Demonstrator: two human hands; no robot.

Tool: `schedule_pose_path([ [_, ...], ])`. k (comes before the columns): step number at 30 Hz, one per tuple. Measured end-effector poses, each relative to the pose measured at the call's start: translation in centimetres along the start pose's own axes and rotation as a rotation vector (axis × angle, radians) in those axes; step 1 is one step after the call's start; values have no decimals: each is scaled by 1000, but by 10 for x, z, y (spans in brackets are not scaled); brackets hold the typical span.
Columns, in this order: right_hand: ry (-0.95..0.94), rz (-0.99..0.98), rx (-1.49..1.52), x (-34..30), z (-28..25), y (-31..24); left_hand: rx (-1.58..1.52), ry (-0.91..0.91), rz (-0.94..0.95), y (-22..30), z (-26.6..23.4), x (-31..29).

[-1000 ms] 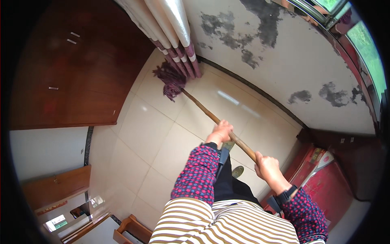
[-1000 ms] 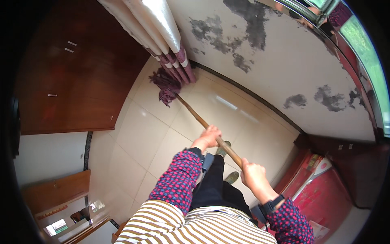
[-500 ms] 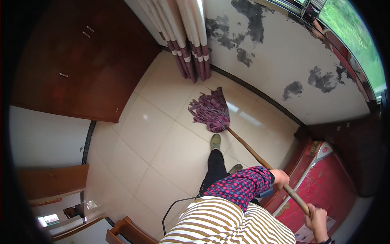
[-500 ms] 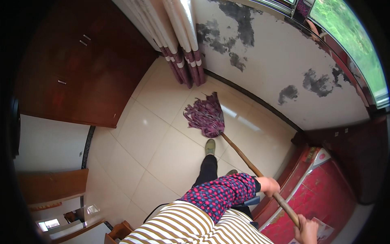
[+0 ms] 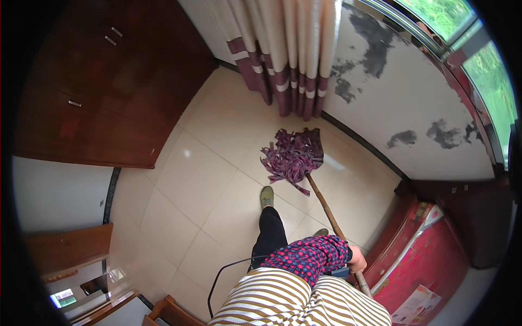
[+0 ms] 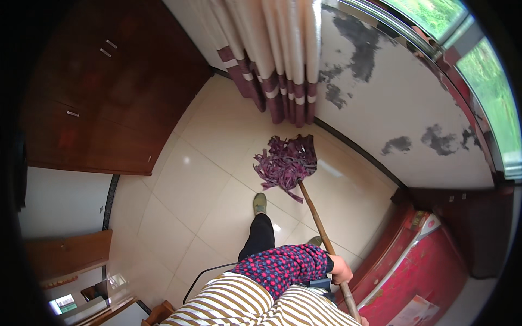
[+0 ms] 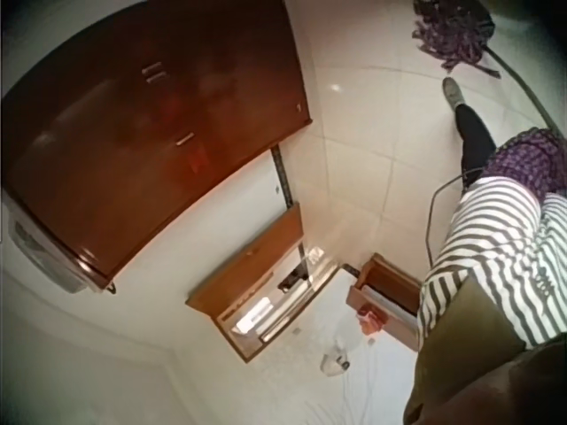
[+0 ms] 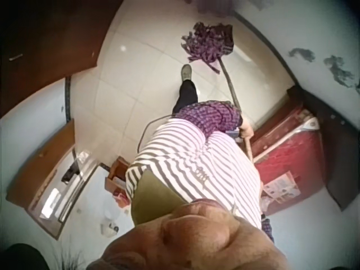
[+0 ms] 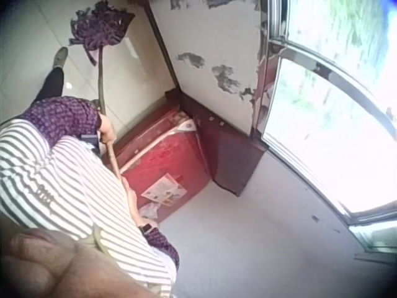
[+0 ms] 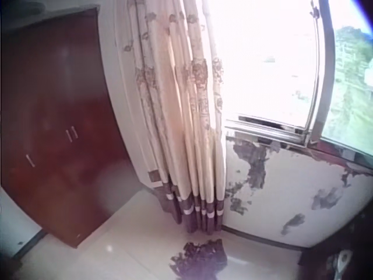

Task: Mop the tiled floor of a bedroom, including under the edges of furniture.

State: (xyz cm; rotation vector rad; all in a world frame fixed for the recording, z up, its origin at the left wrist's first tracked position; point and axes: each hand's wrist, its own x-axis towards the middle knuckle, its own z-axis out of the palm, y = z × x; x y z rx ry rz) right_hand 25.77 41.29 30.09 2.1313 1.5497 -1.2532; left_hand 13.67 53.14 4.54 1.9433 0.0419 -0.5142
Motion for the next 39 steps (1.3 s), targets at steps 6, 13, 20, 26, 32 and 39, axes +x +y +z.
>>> schedule_pose_path([
  [6,78,-103,53,59,46,-134,-4,319,-234,-94,-4,-115],
  [13,168,-404,-192,178,84,-242,62,885,-545,-158,-9,-293],
  [20,143,-481,-191,217,89,-333,-325,1411,-776,-197,17,-350],
  [26,191,-517,-181,270,47,-250,-348,1073,-786,-205,29,-347],
  [32,310,-490,-317,256,8,-261,-177,1198,-642,-172,-35,-339],
  [39,296,-532,-436,255,-4,-310,50,1167,-536,-197,-108,-302],
])
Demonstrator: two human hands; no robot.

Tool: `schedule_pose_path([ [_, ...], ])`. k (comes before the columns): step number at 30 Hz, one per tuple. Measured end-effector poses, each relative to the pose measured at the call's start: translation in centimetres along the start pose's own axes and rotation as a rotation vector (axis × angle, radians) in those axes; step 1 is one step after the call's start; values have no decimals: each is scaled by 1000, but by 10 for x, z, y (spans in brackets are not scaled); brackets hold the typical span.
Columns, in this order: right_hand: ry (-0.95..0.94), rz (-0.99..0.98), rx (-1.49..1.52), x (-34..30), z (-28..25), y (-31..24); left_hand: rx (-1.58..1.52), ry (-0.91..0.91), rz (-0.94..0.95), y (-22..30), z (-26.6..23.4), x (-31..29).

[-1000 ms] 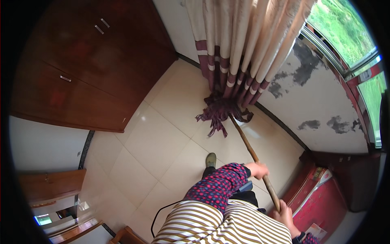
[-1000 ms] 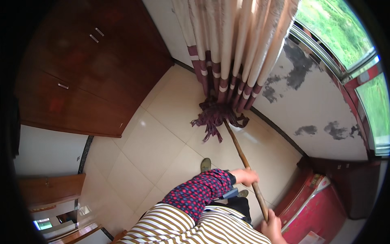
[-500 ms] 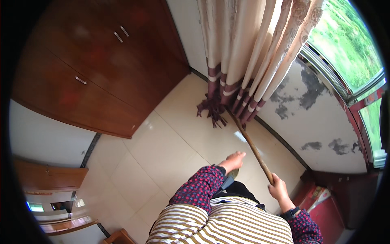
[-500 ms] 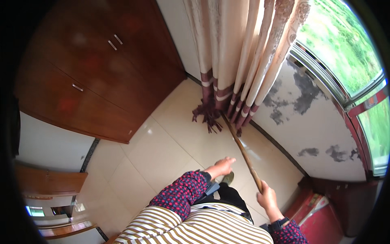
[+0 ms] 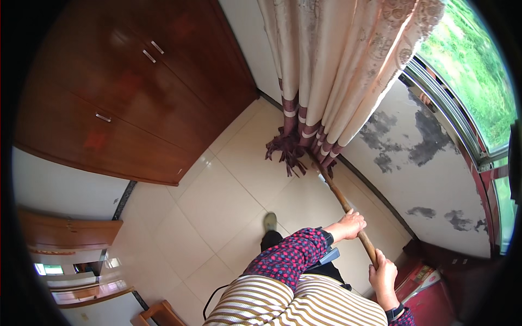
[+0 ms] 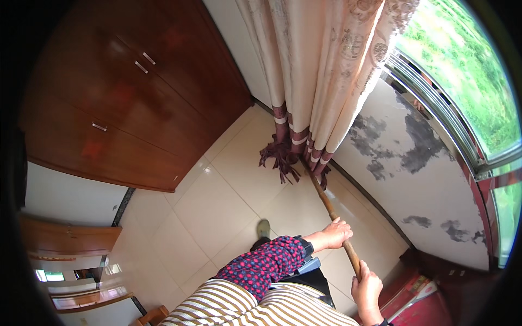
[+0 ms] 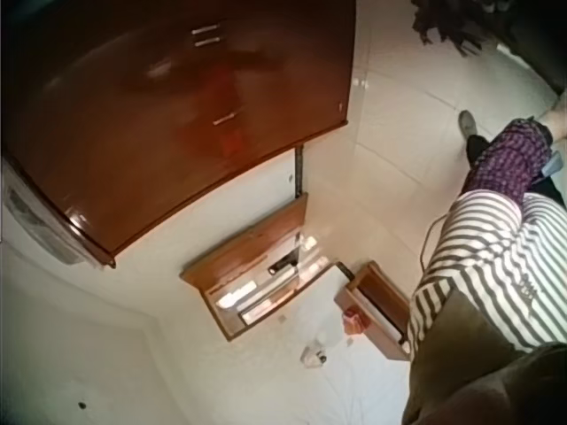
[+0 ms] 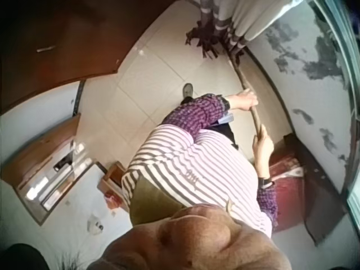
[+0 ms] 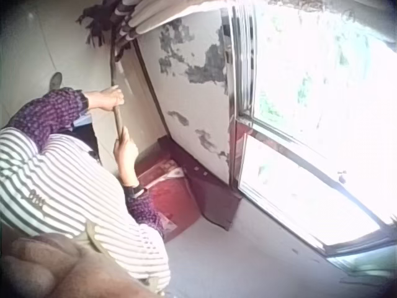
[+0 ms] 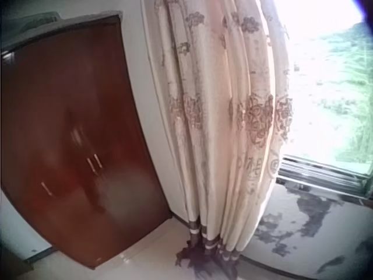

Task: Mop the tiled floor of a bedroom, including under the edges of furniture.

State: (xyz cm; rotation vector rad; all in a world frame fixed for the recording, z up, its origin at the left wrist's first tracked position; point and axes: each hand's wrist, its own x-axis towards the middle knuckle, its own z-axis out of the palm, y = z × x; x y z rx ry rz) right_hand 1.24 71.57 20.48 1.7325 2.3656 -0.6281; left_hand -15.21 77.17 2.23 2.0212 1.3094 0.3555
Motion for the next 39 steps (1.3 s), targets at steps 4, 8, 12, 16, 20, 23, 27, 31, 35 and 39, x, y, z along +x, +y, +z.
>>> schedule_pose_path([
  [4,-28,58,28,4,-3,-6,37,-3,20,-45,8,17],
  [8,-110,183,111,12,-8,-33,-16,-68,107,-64,3,17],
  [12,-110,240,255,6,18,-42,33,-227,136,-78,-13,3],
  [16,-190,804,905,39,-15,-153,74,-350,185,-110,-56,-15],
  [20,-183,1048,1029,70,-2,-198,-37,-412,226,-164,-99,-32],
  [23,-221,809,773,94,7,-227,-31,-415,227,-206,-125,-41],
  [27,-208,473,516,123,24,-255,-3,-419,224,-254,-164,-45],
  [31,-186,288,500,175,32,-281,24,-348,144,-314,-201,-55],
  [35,-103,62,436,237,45,-302,73,-206,46,-372,-230,-54],
  [39,45,7,277,266,21,-323,25,-8,21,-402,-248,-47],
])
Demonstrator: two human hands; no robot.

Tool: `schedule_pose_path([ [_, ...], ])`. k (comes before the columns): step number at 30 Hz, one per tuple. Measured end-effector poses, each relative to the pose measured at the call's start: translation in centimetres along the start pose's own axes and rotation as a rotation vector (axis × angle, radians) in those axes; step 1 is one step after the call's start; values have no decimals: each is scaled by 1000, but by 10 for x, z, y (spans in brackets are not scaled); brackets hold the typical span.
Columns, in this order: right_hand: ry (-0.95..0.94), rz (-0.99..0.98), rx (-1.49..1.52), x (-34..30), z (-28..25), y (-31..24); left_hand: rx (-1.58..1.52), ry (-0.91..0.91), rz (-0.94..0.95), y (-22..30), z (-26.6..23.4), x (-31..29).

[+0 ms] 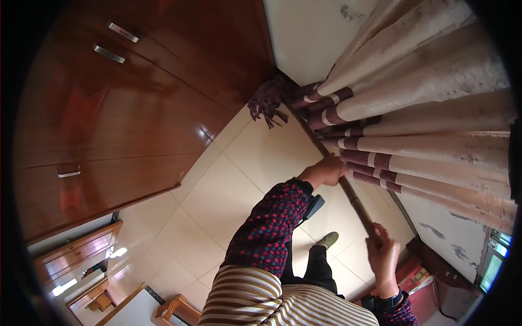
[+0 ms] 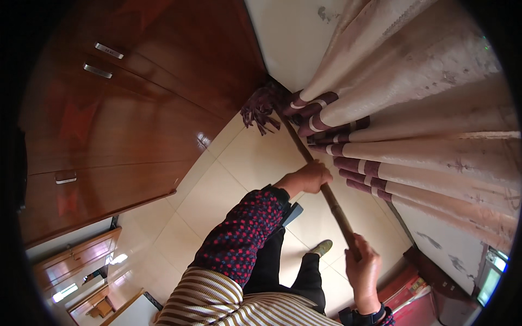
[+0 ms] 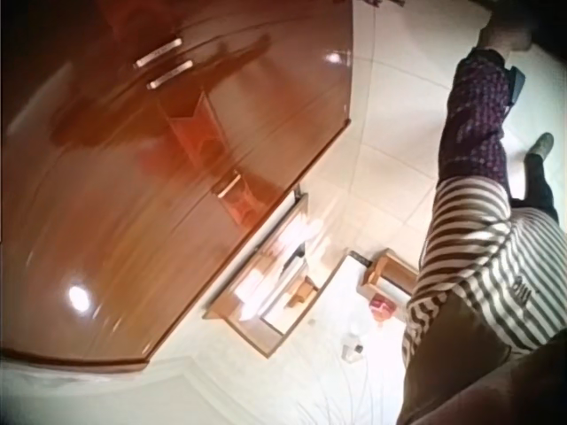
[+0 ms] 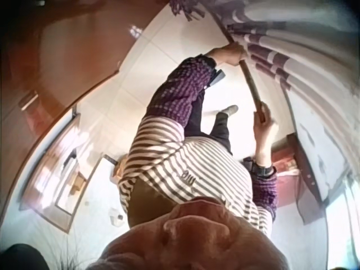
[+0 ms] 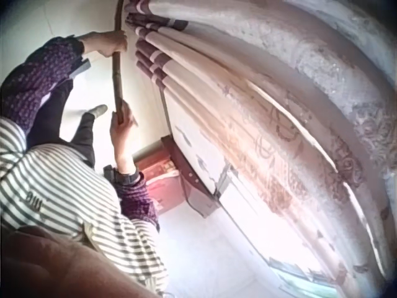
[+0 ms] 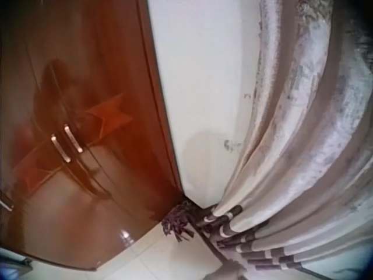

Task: Mop the tiled floor of a bedroom, including under the edges of furniture.

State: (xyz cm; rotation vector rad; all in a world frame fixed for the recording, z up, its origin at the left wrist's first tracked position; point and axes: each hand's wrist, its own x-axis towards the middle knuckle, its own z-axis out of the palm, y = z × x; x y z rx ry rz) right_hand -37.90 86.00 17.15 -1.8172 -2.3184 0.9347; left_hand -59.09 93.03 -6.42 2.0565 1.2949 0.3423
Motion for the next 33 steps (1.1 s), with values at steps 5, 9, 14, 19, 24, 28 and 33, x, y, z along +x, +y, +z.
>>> schedule_pose_path([
  [5,412,-262,-3,36,-30,-56,-127,521,-59,-47,-36,5],
  [9,674,-615,2,99,-64,-72,-230,679,-139,-55,-91,27],
  [14,683,-274,83,193,-124,-111,-225,847,-314,-70,-122,45],
  [19,621,-164,-39,218,-150,-130,-304,747,-408,-67,-126,25],
  [24,585,-398,14,230,-129,-122,-286,734,-480,-64,-113,-27],
  [28,447,-297,145,201,-69,-178,-238,766,-605,-77,-85,-95],
  [33,197,-363,315,161,10,-217,-189,847,-731,-93,-32,-192],
])
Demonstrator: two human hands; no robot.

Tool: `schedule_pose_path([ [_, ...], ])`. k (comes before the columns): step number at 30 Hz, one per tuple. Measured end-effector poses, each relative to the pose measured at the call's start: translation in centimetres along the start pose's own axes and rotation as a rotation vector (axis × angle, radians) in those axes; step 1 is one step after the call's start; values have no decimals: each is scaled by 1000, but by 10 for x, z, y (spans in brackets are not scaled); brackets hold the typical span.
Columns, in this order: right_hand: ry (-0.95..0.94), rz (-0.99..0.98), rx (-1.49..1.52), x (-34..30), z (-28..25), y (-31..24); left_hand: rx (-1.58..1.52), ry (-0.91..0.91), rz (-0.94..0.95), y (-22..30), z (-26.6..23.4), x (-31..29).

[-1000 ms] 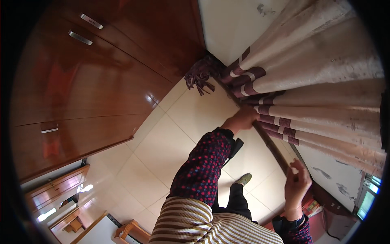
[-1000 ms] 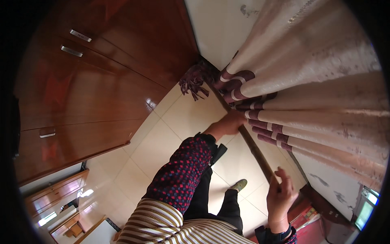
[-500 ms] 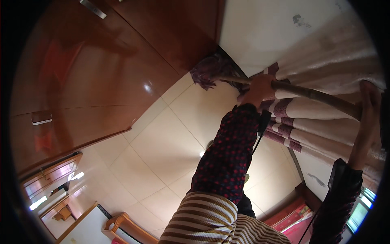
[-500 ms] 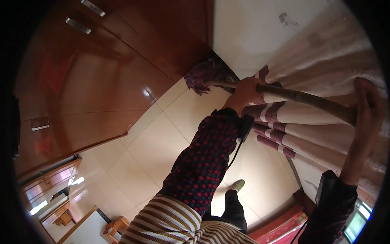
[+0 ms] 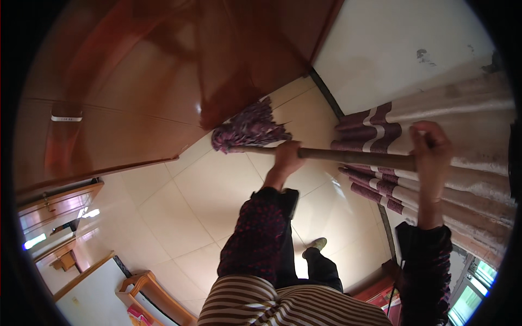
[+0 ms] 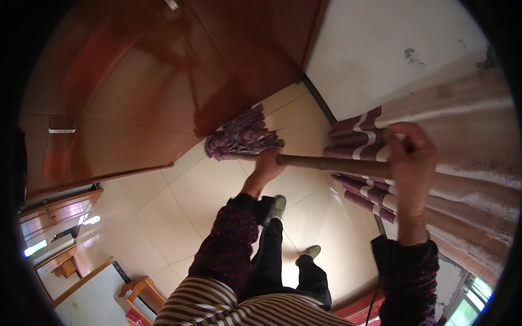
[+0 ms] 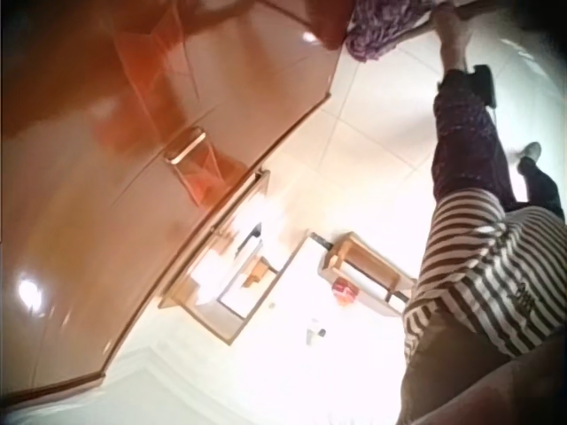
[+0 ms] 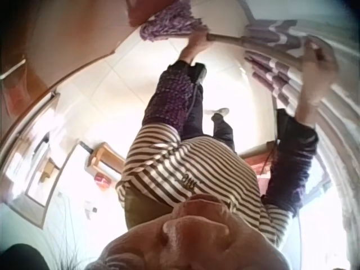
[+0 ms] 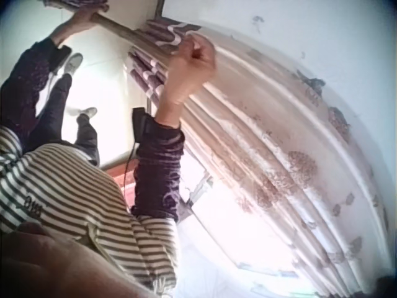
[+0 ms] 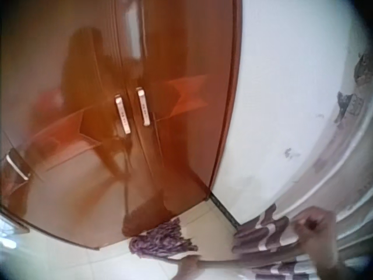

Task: Mop the tiled floor of a bedroom, including under the edges of furniture.

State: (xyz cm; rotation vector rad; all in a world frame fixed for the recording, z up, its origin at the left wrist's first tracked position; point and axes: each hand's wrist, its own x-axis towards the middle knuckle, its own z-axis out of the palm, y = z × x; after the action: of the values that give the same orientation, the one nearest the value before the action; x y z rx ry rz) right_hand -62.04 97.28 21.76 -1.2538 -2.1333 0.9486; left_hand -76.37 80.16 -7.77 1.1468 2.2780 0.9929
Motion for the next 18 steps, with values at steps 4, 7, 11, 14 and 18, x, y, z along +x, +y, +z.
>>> schedule_pose_path([
  [4,-111,-171,-67,-43,61,14,44,95,-18,-68,-29,-64],
  [7,-215,-248,-86,-84,95,31,204,-118,-191,-109,-45,-112],
  [11,-353,-207,-248,-154,107,94,446,-436,-257,-126,-45,-178],
  [14,-285,-54,-350,-173,66,147,390,-685,-238,-88,-28,-174],
  [18,-180,195,-371,-164,-17,183,266,-868,-121,2,-25,-147],
])
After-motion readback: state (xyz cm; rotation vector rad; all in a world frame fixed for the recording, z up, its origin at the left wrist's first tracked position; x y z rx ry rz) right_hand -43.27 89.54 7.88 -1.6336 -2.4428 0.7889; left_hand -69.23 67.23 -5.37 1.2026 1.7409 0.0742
